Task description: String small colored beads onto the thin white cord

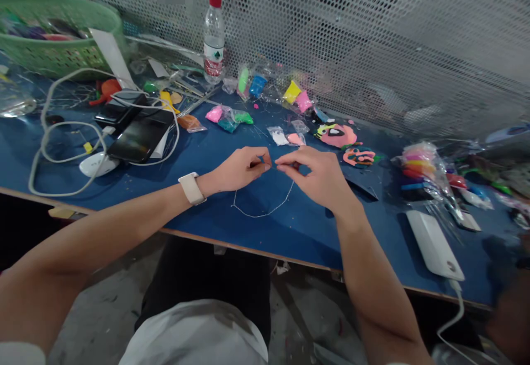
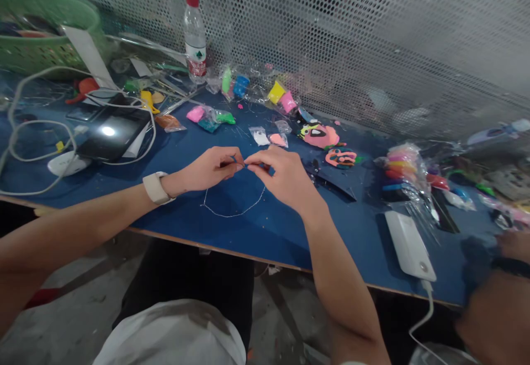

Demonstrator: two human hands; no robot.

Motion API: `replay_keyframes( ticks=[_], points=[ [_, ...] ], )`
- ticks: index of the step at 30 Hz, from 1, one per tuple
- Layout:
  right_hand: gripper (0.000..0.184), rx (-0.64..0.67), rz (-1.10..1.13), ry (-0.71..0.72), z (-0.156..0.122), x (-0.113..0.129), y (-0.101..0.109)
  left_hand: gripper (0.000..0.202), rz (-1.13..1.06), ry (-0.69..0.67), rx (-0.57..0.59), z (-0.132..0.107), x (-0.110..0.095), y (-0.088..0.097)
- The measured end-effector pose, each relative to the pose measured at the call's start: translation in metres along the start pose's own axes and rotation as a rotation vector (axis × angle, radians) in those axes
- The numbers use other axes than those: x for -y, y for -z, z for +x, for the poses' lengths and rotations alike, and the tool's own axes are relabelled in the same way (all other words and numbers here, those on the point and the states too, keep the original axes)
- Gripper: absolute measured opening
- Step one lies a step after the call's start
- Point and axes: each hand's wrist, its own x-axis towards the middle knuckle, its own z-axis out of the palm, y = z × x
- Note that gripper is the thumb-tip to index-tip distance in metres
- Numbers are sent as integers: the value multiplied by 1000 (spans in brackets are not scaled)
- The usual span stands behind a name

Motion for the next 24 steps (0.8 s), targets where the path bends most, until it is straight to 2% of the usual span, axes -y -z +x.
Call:
replay_keyframes(
  ticks=[4,7,10,12,15,17,19,20,22,24],
  points=[
    [22,-59,-101,41,-4,-3,-6,12,53,-55,8,0,2,2],
    [24,-103,-66,19,-5,-18,-14,15,233,-148,13,0,3,0],
    [25,-69,-45,-3,-5,-31,-24,22,409,-213,-8,-1,5,6],
    [24,-45,-62,-15,-3,-36,-30,23,519,-203,-63,-3,5,19],
    [24,-64,-57,-24,-2,-41,-37,20,663,-126,-144,-17,5,55],
    [24,-85,-34,-21,-2,-42,-40,18,718,-18,-260,-36,8,86],
    [23,-105,-18,-8,-2,-43,-42,20,785,102,-482,-63,14,117],
    [22,-113,-14,-1,-3,-42,-43,25,808,163,-611,-78,19,131],
    [21,-120,-10,11,-3,-41,-44,39,777,273,-796,-107,30,153],
    [20,-119,-8,22,-3,-40,-45,57,668,342,-891,-131,40,167]
  ],
)
